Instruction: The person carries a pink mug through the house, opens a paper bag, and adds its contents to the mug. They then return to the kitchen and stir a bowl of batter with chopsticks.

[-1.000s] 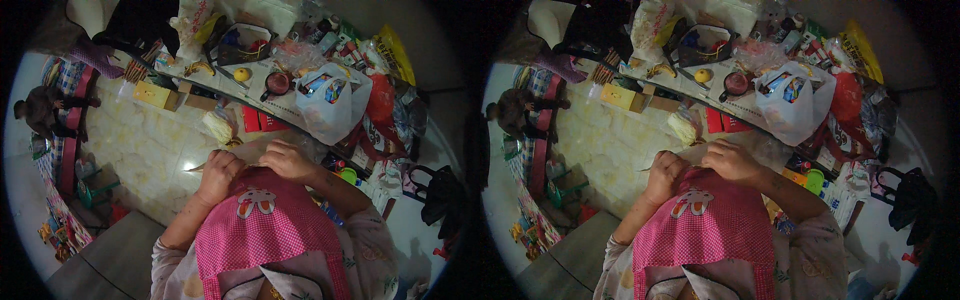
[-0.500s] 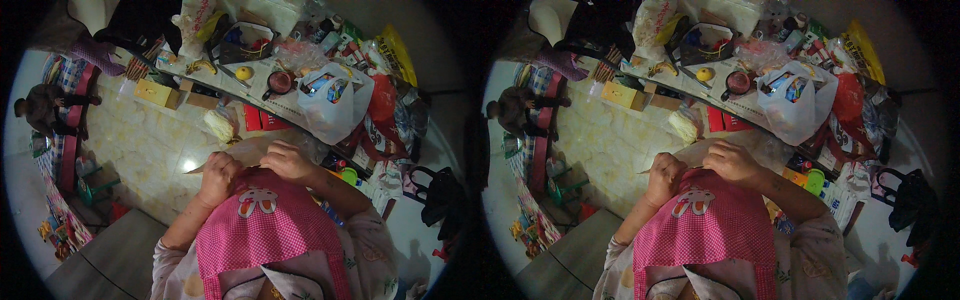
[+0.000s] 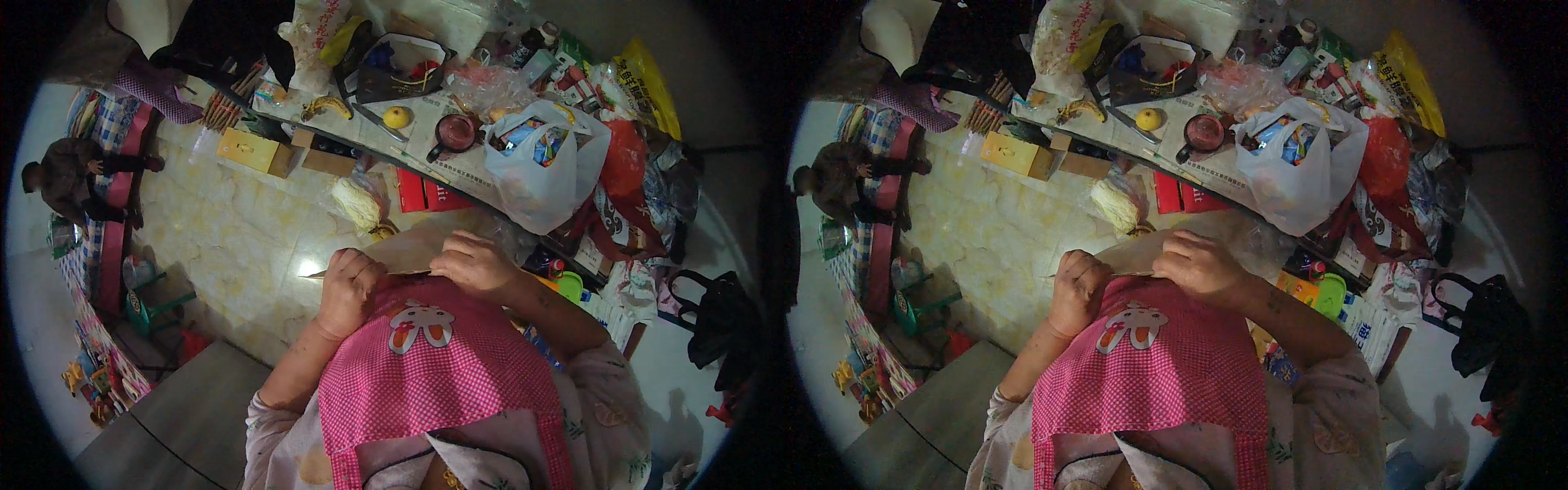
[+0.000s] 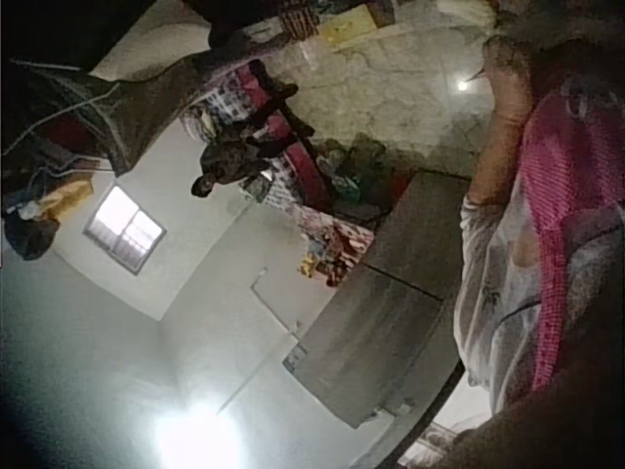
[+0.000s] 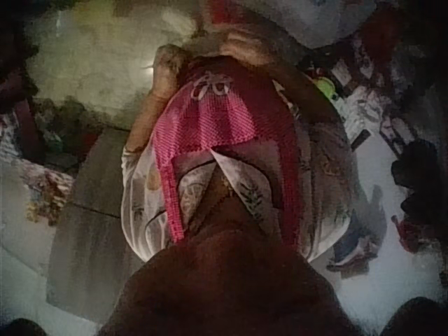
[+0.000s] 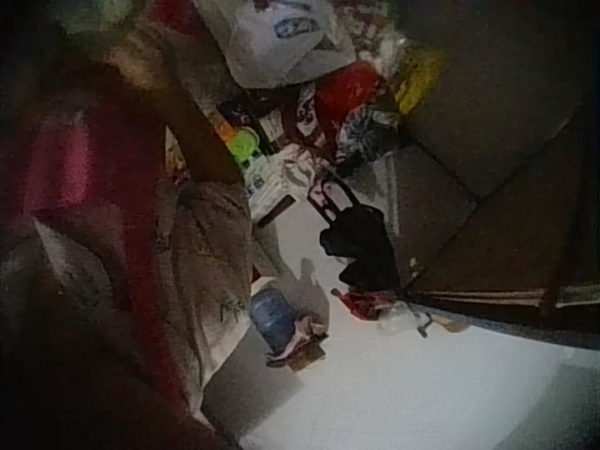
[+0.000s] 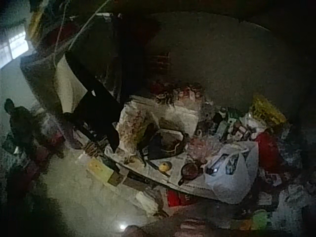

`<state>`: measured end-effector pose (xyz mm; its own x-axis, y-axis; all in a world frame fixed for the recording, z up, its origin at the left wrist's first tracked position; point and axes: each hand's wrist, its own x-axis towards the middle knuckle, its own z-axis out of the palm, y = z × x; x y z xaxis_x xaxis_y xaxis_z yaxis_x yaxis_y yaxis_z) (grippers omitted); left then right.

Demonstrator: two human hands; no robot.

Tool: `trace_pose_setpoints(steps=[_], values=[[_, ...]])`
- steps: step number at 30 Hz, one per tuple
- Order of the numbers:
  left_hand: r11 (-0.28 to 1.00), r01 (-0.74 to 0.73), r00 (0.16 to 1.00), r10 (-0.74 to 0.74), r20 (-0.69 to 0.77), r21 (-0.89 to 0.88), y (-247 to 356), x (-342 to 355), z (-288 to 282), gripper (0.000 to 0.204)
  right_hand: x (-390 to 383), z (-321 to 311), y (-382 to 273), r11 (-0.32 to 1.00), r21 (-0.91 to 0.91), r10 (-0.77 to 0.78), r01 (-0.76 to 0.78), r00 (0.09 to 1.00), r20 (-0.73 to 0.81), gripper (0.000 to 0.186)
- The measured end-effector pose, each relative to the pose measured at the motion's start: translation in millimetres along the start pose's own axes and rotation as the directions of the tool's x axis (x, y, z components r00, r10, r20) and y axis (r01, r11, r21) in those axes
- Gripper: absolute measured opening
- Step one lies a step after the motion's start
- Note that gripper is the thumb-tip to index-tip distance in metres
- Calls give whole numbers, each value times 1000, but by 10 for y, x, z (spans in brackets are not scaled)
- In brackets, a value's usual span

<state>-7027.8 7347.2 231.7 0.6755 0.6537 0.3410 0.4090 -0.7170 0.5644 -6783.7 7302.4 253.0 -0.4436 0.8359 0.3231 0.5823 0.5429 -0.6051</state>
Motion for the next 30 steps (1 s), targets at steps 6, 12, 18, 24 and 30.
trace_pose_setpoints(steps=[6, 12, 18, 24, 30], values=[[999, 39, 999, -39, 28, -6, -54, -54, -61, 20, -50, -39, -13, 999, 33, 41, -42, 999, 12, 11], [1000, -7, 1000, 7, -7, 18, -44, -50, -16, 20, -60, -29, -8, 996, 69, 50, -49, 999, -15, 11], [1000, 23, 1000, -24, 8, 16, 6, -51, -75, 19, -55, -30, -16, 995, 81, 60, -59, 998, -12, 12], [992, 8, 1000, -9, 7, 122, -165, -212, -133, 17, -104, -45, 2, 992, 67, 112, -111, 994, -18, 12], [999, -1, 999, -1, 35, 48, -167, -233, -106, 18, -126, -48, 23, 991, 85, 104, -104, 995, 8, 12]])
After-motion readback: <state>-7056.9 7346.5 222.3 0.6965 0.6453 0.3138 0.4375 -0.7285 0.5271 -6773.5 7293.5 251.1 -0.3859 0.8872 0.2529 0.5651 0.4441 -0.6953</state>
